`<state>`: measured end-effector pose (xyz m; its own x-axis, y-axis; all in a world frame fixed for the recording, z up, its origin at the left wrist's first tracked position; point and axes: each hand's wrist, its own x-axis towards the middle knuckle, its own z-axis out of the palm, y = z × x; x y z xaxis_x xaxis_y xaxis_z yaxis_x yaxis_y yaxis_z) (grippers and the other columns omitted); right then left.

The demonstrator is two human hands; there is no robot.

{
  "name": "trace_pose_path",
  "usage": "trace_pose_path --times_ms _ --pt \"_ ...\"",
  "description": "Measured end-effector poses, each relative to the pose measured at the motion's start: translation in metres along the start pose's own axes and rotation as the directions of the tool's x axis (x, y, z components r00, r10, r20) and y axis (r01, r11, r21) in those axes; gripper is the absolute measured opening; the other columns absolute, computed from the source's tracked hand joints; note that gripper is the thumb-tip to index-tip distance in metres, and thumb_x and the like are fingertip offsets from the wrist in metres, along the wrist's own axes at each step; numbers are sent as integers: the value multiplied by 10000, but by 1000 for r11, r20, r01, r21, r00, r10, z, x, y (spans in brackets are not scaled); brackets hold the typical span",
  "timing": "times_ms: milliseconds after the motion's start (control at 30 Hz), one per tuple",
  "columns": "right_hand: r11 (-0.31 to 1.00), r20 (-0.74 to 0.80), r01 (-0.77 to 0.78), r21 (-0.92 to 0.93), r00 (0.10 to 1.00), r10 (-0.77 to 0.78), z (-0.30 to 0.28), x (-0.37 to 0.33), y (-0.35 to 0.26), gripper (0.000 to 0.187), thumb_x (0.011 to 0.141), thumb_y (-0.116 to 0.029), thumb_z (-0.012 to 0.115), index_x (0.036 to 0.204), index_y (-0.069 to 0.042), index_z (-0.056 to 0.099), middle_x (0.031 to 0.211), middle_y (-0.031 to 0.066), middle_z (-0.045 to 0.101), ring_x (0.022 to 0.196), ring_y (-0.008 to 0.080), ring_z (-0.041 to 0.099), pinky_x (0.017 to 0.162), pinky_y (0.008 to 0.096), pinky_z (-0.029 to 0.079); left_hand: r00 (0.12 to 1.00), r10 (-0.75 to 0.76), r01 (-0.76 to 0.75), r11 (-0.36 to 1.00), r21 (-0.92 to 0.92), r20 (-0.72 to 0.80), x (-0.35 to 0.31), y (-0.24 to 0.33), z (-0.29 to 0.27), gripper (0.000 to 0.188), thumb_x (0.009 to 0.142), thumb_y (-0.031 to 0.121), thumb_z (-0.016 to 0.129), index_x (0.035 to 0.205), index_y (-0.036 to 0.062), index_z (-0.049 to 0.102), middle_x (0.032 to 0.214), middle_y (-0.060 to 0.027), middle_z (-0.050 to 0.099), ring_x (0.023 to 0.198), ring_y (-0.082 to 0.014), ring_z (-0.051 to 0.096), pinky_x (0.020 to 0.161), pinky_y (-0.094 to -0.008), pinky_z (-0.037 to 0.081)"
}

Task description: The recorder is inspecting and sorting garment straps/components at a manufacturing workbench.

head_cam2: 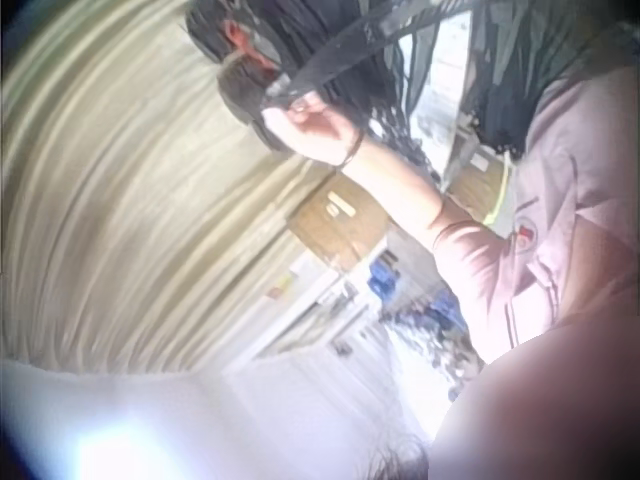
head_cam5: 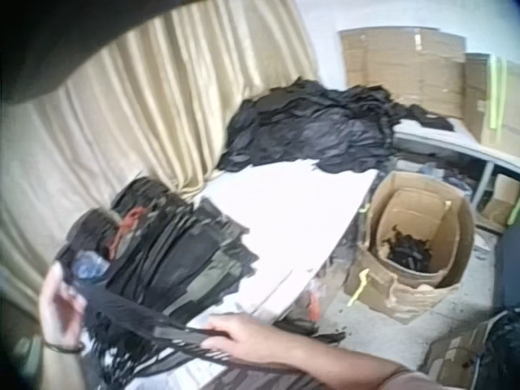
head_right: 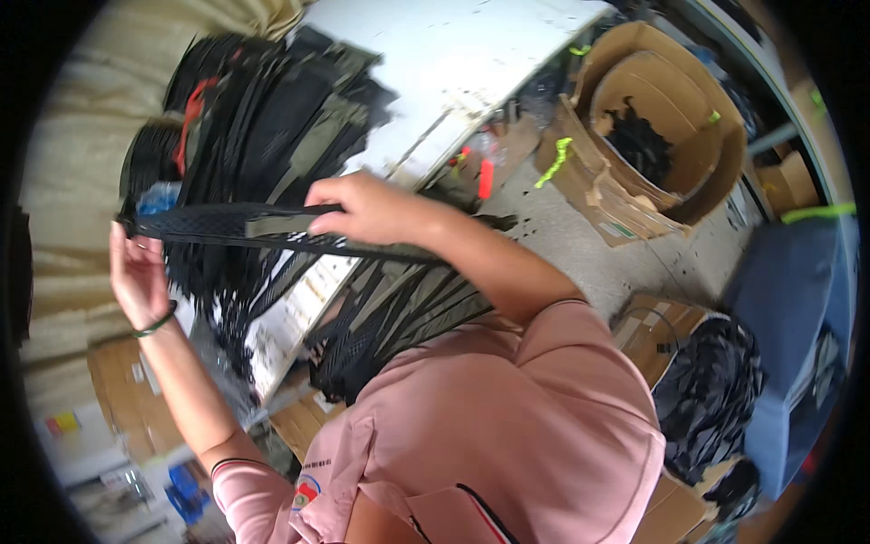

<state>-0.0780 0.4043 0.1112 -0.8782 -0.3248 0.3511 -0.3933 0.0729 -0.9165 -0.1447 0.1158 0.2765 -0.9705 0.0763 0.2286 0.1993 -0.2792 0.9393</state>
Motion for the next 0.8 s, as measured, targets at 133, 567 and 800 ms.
trace_pose_path --times_ms 133,567,800 --pt "974 277 -3 -228 958 68 19 -1 13 227 804 -202 675 898 -19 578 789 115 607 740 276 590 689 382 456 936 -110 164 976 139 -333 -100 -41 -71 127 904 223 607 910 96 602 738 13 588 622 -115 571 592 -260 500" --pt "816 843 400 -418 506 183 117 -38 88 1151 658 -732 613 1450 -6 200 1471 299 215 1390 395 197 1132 485 154 458 -889 889 458 -2 -6 -378 -165 -80 564 939 487 479 1235 8 521 1211 -133 572 1089 -200 537 963 -344 404" --pt "821 793 128 -556 379 478 134 -2 105 1165 688 -682 634 1459 26 123 1489 265 209 1390 334 227 1131 374 198 399 -845 844 187 -503 355 -355 -230 -83 793 888 617 440 1332 -38 393 1268 -174 513 1166 -258 503 1045 -369 357"
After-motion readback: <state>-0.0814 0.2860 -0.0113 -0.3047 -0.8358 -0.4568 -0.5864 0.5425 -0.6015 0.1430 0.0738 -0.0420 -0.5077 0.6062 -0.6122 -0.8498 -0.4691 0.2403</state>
